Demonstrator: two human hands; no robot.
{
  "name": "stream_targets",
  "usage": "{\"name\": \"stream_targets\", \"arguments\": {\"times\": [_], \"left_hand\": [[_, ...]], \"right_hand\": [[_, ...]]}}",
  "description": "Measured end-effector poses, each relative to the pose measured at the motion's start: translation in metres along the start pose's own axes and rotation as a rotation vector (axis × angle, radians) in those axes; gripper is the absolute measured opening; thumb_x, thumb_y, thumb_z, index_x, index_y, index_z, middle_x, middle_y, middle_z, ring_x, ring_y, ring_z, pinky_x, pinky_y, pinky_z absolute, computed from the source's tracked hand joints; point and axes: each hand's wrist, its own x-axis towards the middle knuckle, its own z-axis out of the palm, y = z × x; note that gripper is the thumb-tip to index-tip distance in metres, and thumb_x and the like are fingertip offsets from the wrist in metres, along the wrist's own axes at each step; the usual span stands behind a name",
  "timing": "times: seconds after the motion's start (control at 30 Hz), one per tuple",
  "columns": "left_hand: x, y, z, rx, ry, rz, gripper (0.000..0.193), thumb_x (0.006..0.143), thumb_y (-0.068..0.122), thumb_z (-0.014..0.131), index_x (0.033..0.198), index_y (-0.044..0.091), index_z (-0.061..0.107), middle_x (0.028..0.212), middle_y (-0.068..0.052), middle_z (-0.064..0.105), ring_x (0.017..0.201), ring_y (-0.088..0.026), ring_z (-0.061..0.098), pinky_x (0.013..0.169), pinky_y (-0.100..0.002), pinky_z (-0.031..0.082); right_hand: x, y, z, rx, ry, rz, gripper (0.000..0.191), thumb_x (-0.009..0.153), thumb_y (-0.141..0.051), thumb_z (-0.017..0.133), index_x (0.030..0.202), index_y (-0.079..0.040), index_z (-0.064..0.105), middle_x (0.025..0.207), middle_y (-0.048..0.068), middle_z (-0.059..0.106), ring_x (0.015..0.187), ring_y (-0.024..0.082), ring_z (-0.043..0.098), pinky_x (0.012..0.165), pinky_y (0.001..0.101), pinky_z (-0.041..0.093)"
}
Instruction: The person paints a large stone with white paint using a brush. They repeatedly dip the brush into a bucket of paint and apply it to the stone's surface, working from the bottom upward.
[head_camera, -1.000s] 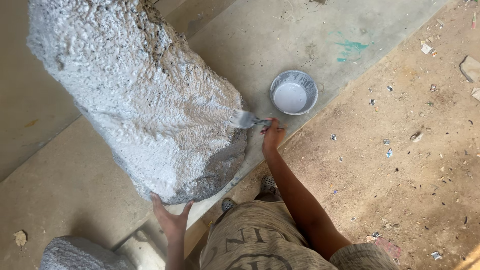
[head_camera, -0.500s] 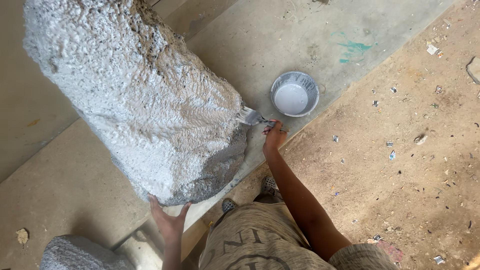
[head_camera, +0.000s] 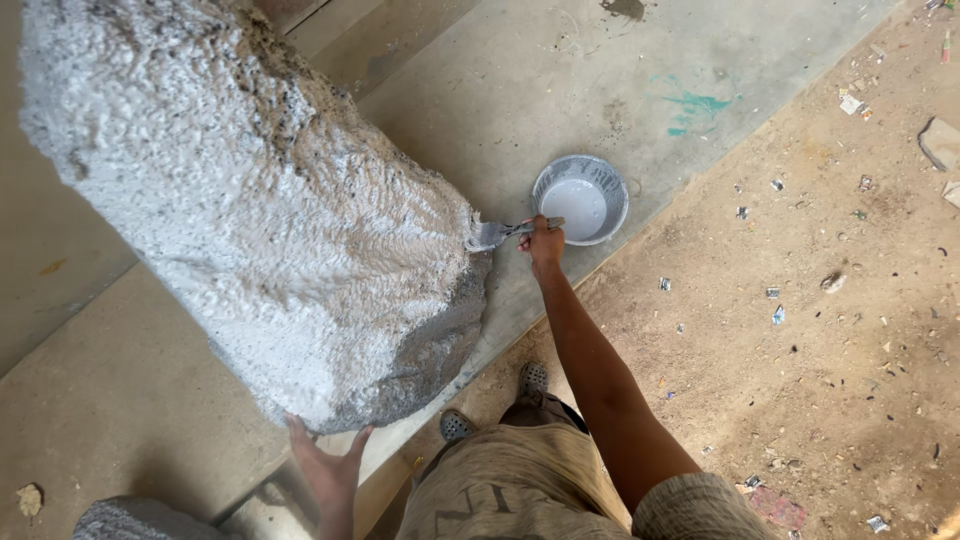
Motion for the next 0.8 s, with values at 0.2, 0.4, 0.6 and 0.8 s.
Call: {"name": "stream_targets", "arguments": {"times": [0.2, 0.4, 0.6, 0.8], "left_hand": [[-0.005, -0.008, 0.005, -0.040, 0.066, 0.082, 0.134, 0.060, 0.046, 0.092, 0.157, -0.012, 0.019, 0.164, -0.030, 0.025, 0.153, -0.041, 0.028, 0.122, -0.051, 0.034], [-0.007, -0.012, 0.007, -0.032, 0.071, 0.082, 0.133, 0.061, 0.046, 0.093, 0.156, -0.014, 0.021, 0.164, -0.031, 0.025, 0.152, -0.043, 0.028, 0.121, -0.052, 0.033], [-0.007, -0.012, 0.008, -0.037, 0.090, 0.089, 0.131, 0.061, 0.046, 0.093, 0.156, -0.013, 0.023, 0.164, -0.032, 0.027, 0.152, -0.043, 0.029, 0.123, -0.052, 0.031], [-0.009, -0.011, 0.006, -0.031, 0.048, 0.027, 0.133, 0.062, 0.046, 0.092, 0.158, -0.012, 0.020, 0.164, -0.030, 0.025, 0.153, -0.041, 0.027, 0.123, -0.052, 0.029]], "right_hand": [[0.023, -0.015, 0.009, -0.049, -0.048, -0.005, 0.030, 0.098, -0.022, 0.054, 0.088, 0.003, 0.069, 0.059, 0.008, 0.059, 0.046, 0.016, 0.058, 0.045, 0.0330, 0.054], [0.019, -0.013, 0.010, -0.158, 0.023, -0.102, 0.035, 0.099, -0.025, 0.054, 0.086, 0.002, 0.070, 0.060, 0.007, 0.061, 0.047, 0.014, 0.057, 0.043, 0.0311, 0.051], [0.023, -0.005, 0.006, 0.003, -0.013, -0.030, 0.034, 0.098, -0.026, 0.052, 0.088, 0.001, 0.070, 0.059, 0.009, 0.060, 0.044, 0.017, 0.054, 0.042, 0.0309, 0.049], [0.042, -0.011, 0.011, -0.066, -0.003, 0.075, 0.030, 0.096, -0.024, 0.054, 0.087, -0.001, 0.071, 0.060, 0.008, 0.061, 0.045, 0.016, 0.055, 0.044, 0.0307, 0.051]]}}
